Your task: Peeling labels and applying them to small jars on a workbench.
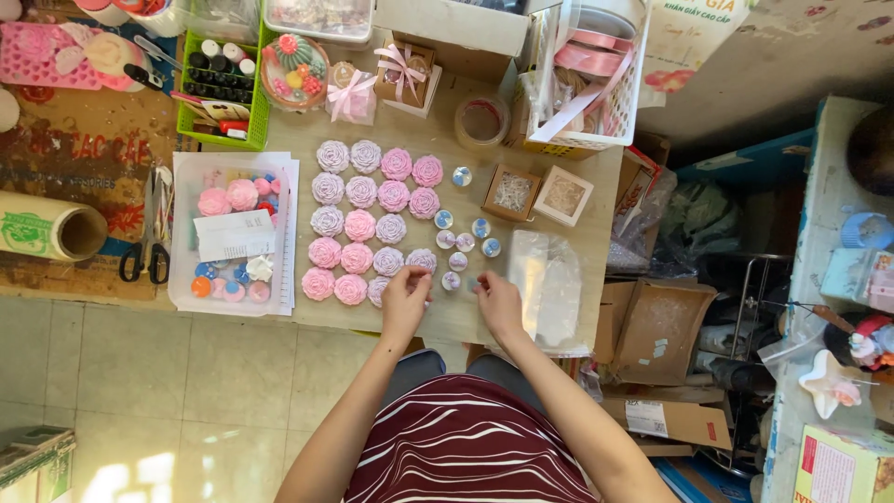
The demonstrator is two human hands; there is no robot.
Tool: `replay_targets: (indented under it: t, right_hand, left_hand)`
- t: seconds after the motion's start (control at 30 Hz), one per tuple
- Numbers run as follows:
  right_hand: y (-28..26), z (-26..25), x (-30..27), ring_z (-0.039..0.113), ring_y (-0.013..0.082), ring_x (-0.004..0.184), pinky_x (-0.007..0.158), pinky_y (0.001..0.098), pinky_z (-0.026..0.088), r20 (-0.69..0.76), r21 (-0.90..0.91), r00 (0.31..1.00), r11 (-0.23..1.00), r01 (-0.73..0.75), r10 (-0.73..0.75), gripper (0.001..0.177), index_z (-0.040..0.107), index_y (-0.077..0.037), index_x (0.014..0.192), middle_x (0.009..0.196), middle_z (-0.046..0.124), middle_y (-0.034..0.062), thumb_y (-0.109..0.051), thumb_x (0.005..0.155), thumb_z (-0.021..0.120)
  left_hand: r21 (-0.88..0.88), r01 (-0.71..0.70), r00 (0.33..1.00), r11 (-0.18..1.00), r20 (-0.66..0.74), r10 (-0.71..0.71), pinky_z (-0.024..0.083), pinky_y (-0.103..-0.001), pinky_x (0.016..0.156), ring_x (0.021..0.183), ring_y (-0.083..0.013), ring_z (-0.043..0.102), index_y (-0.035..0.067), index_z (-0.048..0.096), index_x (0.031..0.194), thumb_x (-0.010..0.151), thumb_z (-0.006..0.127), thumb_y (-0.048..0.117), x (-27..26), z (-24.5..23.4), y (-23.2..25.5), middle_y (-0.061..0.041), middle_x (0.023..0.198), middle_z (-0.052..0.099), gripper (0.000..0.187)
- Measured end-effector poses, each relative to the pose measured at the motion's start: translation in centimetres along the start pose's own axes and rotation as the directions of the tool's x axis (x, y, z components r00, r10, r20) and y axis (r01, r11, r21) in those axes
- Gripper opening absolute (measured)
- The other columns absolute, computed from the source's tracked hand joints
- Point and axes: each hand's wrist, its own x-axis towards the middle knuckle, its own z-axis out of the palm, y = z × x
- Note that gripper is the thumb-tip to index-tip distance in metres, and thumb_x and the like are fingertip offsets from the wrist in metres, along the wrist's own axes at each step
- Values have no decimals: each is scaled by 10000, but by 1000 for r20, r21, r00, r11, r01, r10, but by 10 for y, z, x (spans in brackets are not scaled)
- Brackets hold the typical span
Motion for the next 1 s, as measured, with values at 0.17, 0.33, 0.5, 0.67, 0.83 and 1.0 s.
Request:
replay_targets:
  t: [0.17, 0.33, 0.5, 0.67, 0.83, 1.0]
  right_hand:
    - [10, 4, 13, 699, 398, 847, 744, 500, 540, -77, -14, 997, 1000, -7, 6, 138, 695, -52, 943, 893, 723, 198, -143, 848, 737]
    - [37, 36, 30, 682, 422, 877, 764, 517, 534, -12, -192, 999, 981, -43, 42, 93, 707, -47, 926, 882, 716, 213, -105, 853, 712]
    - [-20, -11, 5, 682, 404, 896, 772, 493, 539, -147, -29, 987, 998, 54, -57, 93, 686, -11, 907, 968, 721, 207, -69, 842, 719]
    - [-102, -94, -56, 716, 287, 955, 775, 355, 606, -475, 105, 825, 910, 400, -307, 138, 690, -28, 984, 1088, 706, 132, 10, 861, 741]
    - [-140, -146, -85, 722, 232, 1025, 855, 333, 612, -598, 7, 654, 813, 582, -463, 269, 712, -48, 1078, 1111, 706, 131, 66, 839, 758]
    - [-124, -169, -87, 665, 83, 842, 668, 268, 604, -210, 760, 969, 646, 75, 134, 149, 712, -21, 1055, 982, 705, 53, -24, 906, 729]
  left_hand:
    - [1, -30, 994, 1000, 103, 30, 500, -239, 527, 643, -99, 677, 41, 717, 1059, 933, 653, 172, 19, 27, -11, -30, 842, 749, 193]
    - [-7, 17, 993, 1000, 113, -16, 496, -242, 516, 652, -92, 677, 34, 727, 1055, 913, 652, 162, 10, 34, 0, -32, 843, 748, 205]
    - [-9, 111, 987, 994, 115, -110, 531, -263, 533, 663, -121, 675, 67, 725, 1073, 952, 634, 249, 13, 27, -27, -19, 864, 739, 236]
    - [-247, 230, 923, 941, 363, -130, 572, -245, 632, 855, -85, 678, 82, 699, 1107, 947, 696, 289, -35, 38, 67, 10, 953, 707, 262]
    - [-380, 105, 877, 919, 471, 95, 557, -244, 621, 848, -108, 670, 28, 674, 1045, 971, 720, 194, -54, 47, 108, -27, 948, 707, 188]
    - [-291, -47, 838, 956, 509, 196, 588, -261, 586, 784, -121, 703, 16, 673, 1017, 969, 708, 148, -73, 47, 150, -42, 869, 711, 144]
